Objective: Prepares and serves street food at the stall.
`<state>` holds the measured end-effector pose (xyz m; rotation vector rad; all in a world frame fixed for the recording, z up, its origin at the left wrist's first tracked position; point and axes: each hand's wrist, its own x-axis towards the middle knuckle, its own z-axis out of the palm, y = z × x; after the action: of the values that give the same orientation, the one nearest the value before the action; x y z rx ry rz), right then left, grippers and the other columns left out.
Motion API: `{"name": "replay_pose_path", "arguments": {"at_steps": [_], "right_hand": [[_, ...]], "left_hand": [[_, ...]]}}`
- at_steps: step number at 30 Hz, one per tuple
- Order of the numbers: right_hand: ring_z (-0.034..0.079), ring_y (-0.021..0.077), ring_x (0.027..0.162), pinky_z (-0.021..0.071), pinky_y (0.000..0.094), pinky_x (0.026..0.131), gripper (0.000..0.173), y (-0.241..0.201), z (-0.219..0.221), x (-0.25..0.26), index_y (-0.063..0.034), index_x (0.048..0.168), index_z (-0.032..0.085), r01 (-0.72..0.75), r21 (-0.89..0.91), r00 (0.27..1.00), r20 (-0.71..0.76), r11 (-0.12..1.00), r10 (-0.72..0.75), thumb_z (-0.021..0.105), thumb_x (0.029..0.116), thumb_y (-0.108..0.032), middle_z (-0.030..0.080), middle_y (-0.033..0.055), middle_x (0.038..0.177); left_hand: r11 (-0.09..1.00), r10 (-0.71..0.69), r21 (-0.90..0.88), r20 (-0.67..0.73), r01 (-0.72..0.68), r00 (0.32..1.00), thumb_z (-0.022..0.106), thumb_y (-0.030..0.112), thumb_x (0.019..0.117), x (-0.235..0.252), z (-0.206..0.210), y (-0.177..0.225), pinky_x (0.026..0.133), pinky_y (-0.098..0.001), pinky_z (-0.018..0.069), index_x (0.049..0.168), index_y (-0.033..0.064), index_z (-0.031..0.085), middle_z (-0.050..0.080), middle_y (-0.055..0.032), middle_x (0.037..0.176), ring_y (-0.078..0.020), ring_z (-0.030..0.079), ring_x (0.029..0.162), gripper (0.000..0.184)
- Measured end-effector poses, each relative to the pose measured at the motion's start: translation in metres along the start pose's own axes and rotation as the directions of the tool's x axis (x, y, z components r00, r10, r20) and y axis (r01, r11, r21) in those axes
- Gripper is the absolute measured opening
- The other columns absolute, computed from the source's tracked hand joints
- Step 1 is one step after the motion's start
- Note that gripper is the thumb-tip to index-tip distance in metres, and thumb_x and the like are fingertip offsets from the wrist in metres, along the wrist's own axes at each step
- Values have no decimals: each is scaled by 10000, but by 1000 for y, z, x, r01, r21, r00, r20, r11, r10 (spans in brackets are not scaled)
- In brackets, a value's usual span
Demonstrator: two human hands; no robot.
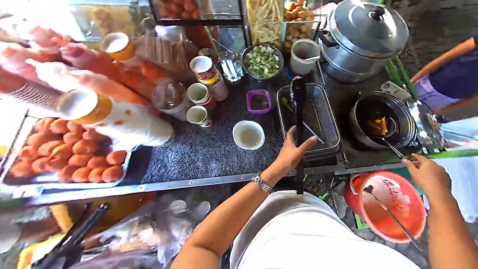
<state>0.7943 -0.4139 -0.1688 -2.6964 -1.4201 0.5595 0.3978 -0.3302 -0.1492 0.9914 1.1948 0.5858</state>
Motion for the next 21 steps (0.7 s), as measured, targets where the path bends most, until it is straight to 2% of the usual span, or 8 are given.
{"name": "replay_pose_path", "arguments": {"at_steps": [2,4,7,9,11,13,16,21], "right_hand": [[449,594,1338,318,720,1116,645,-29,1,-11,73,1472,495,196,135,980,-58,971,-190,594,1041,-397,499,396,1426],[534,496,1308,455,630,1058,783,-78,8,-36,36,1566,356,342,330,929,21,880,-369,623,1004,-438,487,333,1481],[594,300,1279,569,441,939,1134,-141,36,-78,-17,1639,143,333,668,799,174,665,-575,747,822,-520,405,229,1586],[631,89,1188,582,259,932,1140,-165,52,-92,-12,1625,116,243,806,765,184,540,-618,821,794,-348,484,142,1511],[662,49,971,585,233,767,1020,-180,63,-89,-56,1635,123,204,821,817,157,533,-555,730,824,-173,531,127,1444],[623,150,875,542,318,685,914,-184,72,-74,-49,1640,156,279,700,875,96,657,-474,673,888,-112,510,198,1433],[475,534,1325,413,643,1072,899,-185,74,-49,-13,1630,218,322,368,919,101,872,-382,748,911,-110,356,406,1520],[342,623,1408,297,751,1110,1019,-202,77,-33,-10,1615,280,450,63,889,61,891,-453,861,842,-335,307,390,1577]], "left_hand": [[999,-28,-26,57,30,998,596,493,1005,10,13,0,804,-434,573,1609,145,174,609,-229,1246,-268,670,906,815],[998,-32,-50,88,36,996,594,517,999,19,28,-1,856,-470,560,1623,137,163,532,-286,1377,-330,655,1027,848],[997,18,-81,142,-6,990,612,499,995,28,47,-3,997,-541,495,1634,69,134,367,-350,1523,-432,546,1253,906],[1000,17,-28,167,-12,986,600,529,992,26,51,1,1044,-566,467,1638,92,155,367,-338,1531,-443,515,1306,898],[997,7,80,181,-22,983,584,582,980,22,40,7,1101,-599,405,1653,139,105,337,-338,1550,-459,450,1371,937],[989,57,129,122,-73,991,593,609,962,20,18,3,1140,-608,361,1657,142,104,357,-328,1551,-465,404,1413,970],[983,160,92,-15,-158,987,619,511,982,13,-32,-11,1127,-573,397,1638,103,192,401,-300,1537,-423,463,1380,883],[992,123,9,-244,-124,962,652,346,995,-22,-124,-41,982,-502,518,1610,94,245,447,-281,1492,-361,614,1186,779]]}}
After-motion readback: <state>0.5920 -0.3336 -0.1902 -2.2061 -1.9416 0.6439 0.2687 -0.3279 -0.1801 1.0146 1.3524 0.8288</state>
